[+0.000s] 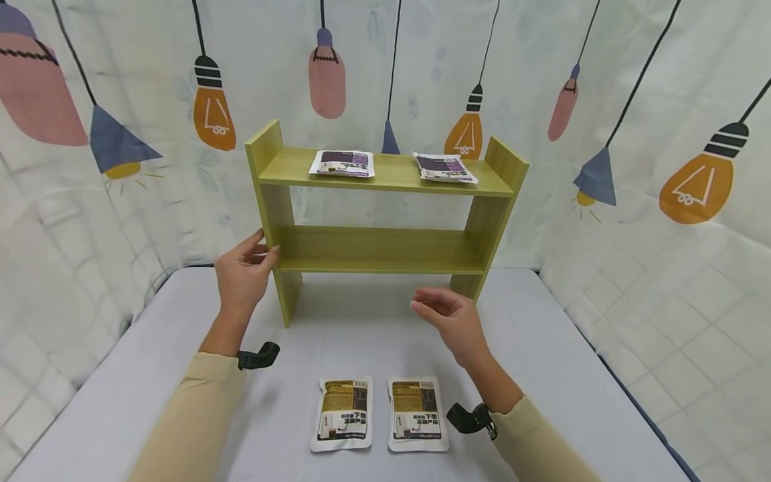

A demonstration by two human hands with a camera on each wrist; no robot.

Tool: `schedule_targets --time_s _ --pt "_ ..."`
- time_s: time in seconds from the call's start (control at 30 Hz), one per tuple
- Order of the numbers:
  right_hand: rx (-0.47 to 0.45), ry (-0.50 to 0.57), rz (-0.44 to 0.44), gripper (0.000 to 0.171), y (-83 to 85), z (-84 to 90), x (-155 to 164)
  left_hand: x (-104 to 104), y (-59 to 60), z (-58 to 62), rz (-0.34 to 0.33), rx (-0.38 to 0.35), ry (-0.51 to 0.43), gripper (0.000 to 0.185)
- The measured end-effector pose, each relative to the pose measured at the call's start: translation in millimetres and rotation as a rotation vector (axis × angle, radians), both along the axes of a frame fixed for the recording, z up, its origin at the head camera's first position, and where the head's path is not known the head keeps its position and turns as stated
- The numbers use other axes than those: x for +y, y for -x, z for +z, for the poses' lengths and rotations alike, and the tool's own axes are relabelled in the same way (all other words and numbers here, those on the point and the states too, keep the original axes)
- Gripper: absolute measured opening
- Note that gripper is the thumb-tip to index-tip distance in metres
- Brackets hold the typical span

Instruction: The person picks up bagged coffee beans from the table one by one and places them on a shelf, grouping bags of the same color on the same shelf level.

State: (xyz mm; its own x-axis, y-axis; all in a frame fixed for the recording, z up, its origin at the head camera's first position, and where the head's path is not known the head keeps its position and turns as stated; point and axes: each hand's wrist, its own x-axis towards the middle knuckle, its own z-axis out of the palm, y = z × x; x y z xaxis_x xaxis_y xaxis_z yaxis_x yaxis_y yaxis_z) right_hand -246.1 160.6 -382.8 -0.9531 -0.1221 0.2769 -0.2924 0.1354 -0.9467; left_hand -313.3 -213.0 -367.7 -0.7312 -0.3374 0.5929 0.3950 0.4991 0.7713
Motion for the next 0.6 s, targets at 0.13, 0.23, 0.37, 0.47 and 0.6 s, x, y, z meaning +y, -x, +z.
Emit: schedule_targets --time_s 0.13,0.23,0.37,0.47,0.6 --pt "-0.027 0.004 -0.007 0.034 -4.7 -16.4 7 0 -0.6 0.4 0.0 -0.003 0.0 0.046" --pt "-0.053 0.011 -0.023 0.032 -8.8 -29.3 11 1 -1.3 0.2 -0.001 -0.006 0.0 0.046" --pt "-0.122 0.006 -0.05 0.031 -16.8 -45.8 13 1 -1.3 0.3 0.002 -0.006 0.002 0.046" --pt "-0.172 -0.001 -0.059 0.032 -24.0 -56.2 15 0 -1.0 0.8 0.003 -0.007 0.005 0.046" --pt "-0.216 -0.02 -0.066 0.036 -32.0 -67.8 16 0 -1.1 1.3 0.002 -0.009 0.006 0.046"
